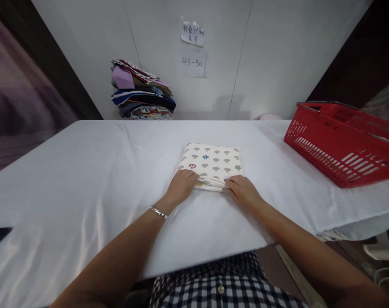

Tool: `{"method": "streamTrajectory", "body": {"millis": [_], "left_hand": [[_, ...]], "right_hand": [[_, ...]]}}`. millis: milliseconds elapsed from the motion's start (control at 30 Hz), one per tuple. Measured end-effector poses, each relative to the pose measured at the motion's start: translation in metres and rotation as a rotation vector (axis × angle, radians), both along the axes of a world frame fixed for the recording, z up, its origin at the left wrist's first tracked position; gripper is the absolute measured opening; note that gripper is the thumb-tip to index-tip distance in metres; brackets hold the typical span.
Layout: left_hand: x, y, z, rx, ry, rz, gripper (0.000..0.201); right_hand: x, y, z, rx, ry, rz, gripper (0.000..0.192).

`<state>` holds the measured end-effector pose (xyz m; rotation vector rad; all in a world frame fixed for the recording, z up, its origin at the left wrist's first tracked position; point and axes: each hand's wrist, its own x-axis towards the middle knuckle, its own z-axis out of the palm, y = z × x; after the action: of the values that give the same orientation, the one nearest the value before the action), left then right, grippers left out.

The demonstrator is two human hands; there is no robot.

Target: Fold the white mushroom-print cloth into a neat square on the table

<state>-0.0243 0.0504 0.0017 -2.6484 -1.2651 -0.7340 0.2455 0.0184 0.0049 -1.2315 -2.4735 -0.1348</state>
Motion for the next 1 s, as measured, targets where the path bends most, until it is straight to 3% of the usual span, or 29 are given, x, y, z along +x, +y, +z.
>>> {"method": "streamTrajectory", "body": {"millis": [200, 367, 600, 700, 833, 1000], "left_hand": [[-0.001, 0.000, -0.002, -0.004, -0.027, -0.023, 0.017], [-0.001, -0.002, -0.003, 0.006, -0.026, -0.037, 0.033], [-0.003, -0.002, 0.003, 0.018, -0.011, -0.041, 0.026], [-0.008, -0.006, 0.004, -0.023, -0.022, -0.094, 0.024], [-0.015, -0.009, 0.005, -0.045, -0.015, -0.132, 0.037], [-0.016, -0.003, 0.003, 0.003, -0.042, -0.091, 0.026]], "right_hand": [[0.005, 0.001, 0.001, 0.008, -0.075, 0.003, 0.036], [0.006, 0.003, 0.001, 0.019, -0.051, -0.022, 0.036], [0.010, 0.006, 0.000, 0.121, -0.019, 0.001, 0.035], [0.012, 0.004, -0.003, 0.098, -0.009, 0.031, 0.034], [0.013, -0.001, -0.001, 0.028, -0.025, 0.063, 0.033], [0.003, -0.006, 0.002, 0.032, 0.001, -0.005, 0.034]]}}
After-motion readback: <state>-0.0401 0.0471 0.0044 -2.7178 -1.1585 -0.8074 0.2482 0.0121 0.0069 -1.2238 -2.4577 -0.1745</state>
